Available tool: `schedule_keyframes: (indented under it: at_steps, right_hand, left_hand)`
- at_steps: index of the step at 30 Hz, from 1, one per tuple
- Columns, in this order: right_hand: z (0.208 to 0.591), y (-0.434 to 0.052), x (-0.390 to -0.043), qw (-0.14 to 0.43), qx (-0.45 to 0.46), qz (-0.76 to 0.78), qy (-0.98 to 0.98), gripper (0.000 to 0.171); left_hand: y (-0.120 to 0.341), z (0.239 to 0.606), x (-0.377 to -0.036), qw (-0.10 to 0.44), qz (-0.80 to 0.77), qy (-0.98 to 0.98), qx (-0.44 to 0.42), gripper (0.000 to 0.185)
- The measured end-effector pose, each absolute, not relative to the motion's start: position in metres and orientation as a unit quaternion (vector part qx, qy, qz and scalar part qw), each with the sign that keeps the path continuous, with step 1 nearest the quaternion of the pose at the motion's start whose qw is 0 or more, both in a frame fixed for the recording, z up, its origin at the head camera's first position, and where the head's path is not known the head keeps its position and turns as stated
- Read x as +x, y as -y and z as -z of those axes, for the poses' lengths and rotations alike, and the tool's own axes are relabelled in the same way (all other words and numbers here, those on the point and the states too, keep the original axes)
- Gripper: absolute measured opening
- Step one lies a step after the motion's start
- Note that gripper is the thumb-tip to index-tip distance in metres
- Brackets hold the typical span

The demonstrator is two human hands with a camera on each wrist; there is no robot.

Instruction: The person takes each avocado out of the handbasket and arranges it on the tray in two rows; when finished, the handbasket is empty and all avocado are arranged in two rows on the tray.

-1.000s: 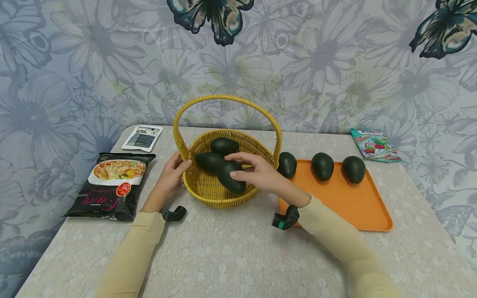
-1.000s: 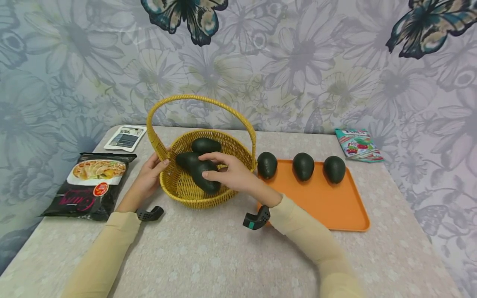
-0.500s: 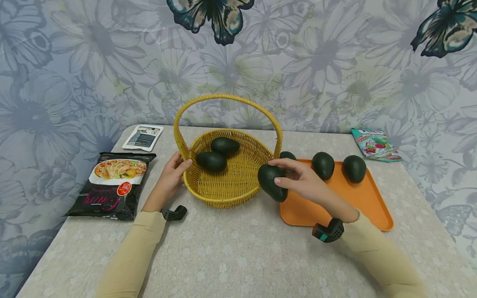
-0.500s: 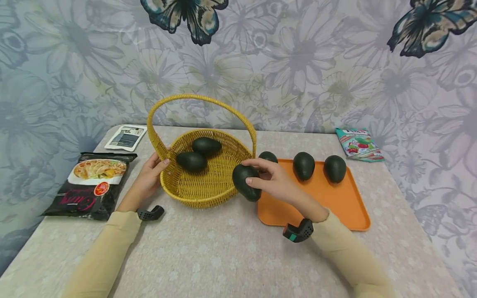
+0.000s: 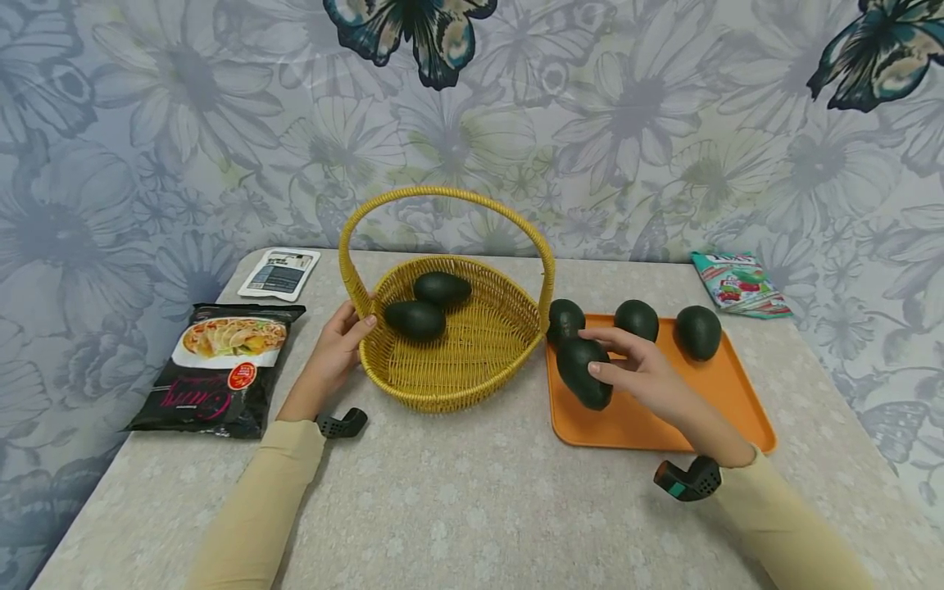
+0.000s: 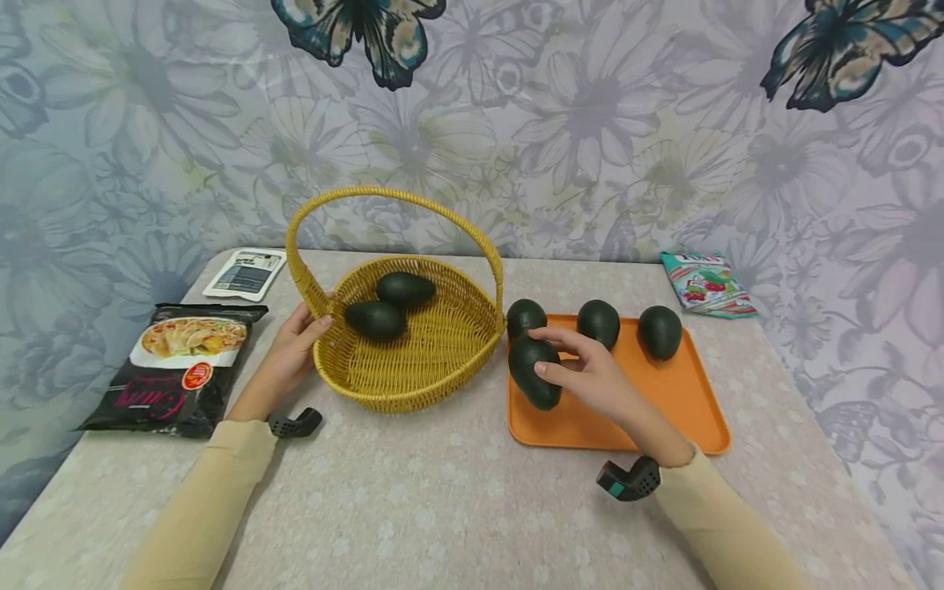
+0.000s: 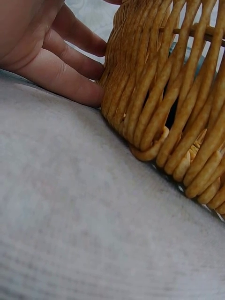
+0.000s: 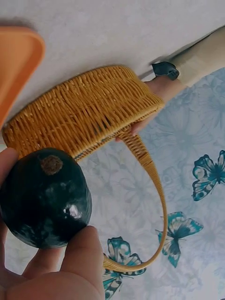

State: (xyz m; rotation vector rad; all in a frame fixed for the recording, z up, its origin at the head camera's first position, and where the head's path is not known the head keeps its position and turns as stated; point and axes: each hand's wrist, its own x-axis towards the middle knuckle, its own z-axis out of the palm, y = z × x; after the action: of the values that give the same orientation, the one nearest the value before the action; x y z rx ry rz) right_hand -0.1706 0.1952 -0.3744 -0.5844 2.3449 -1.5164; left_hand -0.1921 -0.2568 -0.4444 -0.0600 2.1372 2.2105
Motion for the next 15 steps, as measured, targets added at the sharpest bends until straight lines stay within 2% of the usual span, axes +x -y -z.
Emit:
schedule_keyframes:
  at_steps: [15]
  right_hand:
    - [0.404,-0.203,-0.160,0.155,-0.168,0.522,-0.822,0.048]
  left_hand:
    - [0.257,0.447,-0.194,0.031,-0.721,-0.692,-0.021,0.059]
